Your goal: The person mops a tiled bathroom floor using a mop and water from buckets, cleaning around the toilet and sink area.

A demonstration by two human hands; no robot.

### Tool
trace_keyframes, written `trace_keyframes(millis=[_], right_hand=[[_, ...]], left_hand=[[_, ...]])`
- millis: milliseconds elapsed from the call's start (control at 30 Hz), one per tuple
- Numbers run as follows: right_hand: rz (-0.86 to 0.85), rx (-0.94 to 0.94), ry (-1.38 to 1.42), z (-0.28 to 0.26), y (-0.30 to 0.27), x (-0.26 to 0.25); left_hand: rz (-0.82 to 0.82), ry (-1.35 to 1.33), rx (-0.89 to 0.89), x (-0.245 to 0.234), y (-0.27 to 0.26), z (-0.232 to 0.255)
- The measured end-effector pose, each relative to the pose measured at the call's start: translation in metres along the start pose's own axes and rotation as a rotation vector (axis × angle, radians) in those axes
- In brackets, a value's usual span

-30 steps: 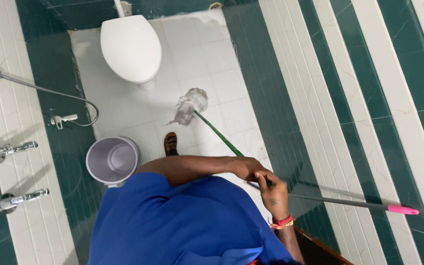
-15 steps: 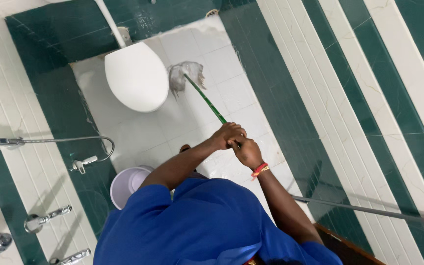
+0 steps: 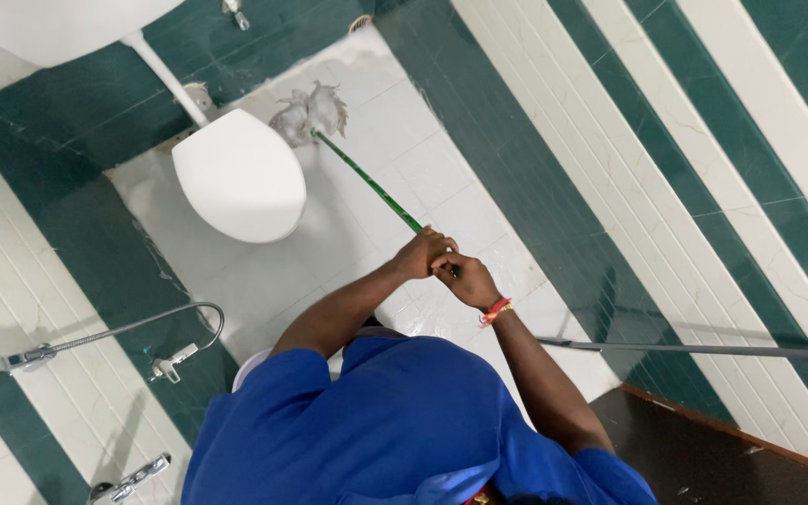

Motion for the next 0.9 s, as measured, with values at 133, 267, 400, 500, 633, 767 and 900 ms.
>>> trace_keyframes(millis=[133, 267, 400, 500, 633, 767, 900], right_hand=[[0.065, 0.017, 0.030, -0.001, -0.084, -0.043], [0.081, 0.174, 0.038, -0.011, -0.163, -0.079], [0.087, 0.150, 0.063, -0.032, -0.236, -0.110], [0.039, 0.312, 0.025, -0.044, -0.286, -0.123], [0.004, 0.366, 0.018, -0.041, -0.325, -0.119], [0.104, 0.331, 0.042, -0.028, -0.329, -0.106], [0.145, 0.428, 0.093, -0.027, -0.305, -0.096]], left_hand=[[-0.131, -0.274, -0.007, 0.012, 0.024, 0.092], [-0.361, -0.365, -0.041, 0.031, 0.041, 0.176], [-0.591, -0.404, -0.012, 0.063, 0.050, 0.241], [-0.645, -0.559, 0.032, 0.092, 0.046, 0.274], [-0.827, -0.646, 0.188, 0.121, 0.037, 0.305], [-0.984, -0.589, 0.165, 0.121, 0.035, 0.315], [-1.006, -0.577, 0.085, 0.098, 0.042, 0.300]])
Point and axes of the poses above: each hand's wrist, its own y-axis towards the middle knuckle, its own x-axis out of the palm, z = x × y, the point moved 2 cm from there along y, towards the middle knuckle, and after that the axes turned 5 degrees about -y, right-handed, at the moved point
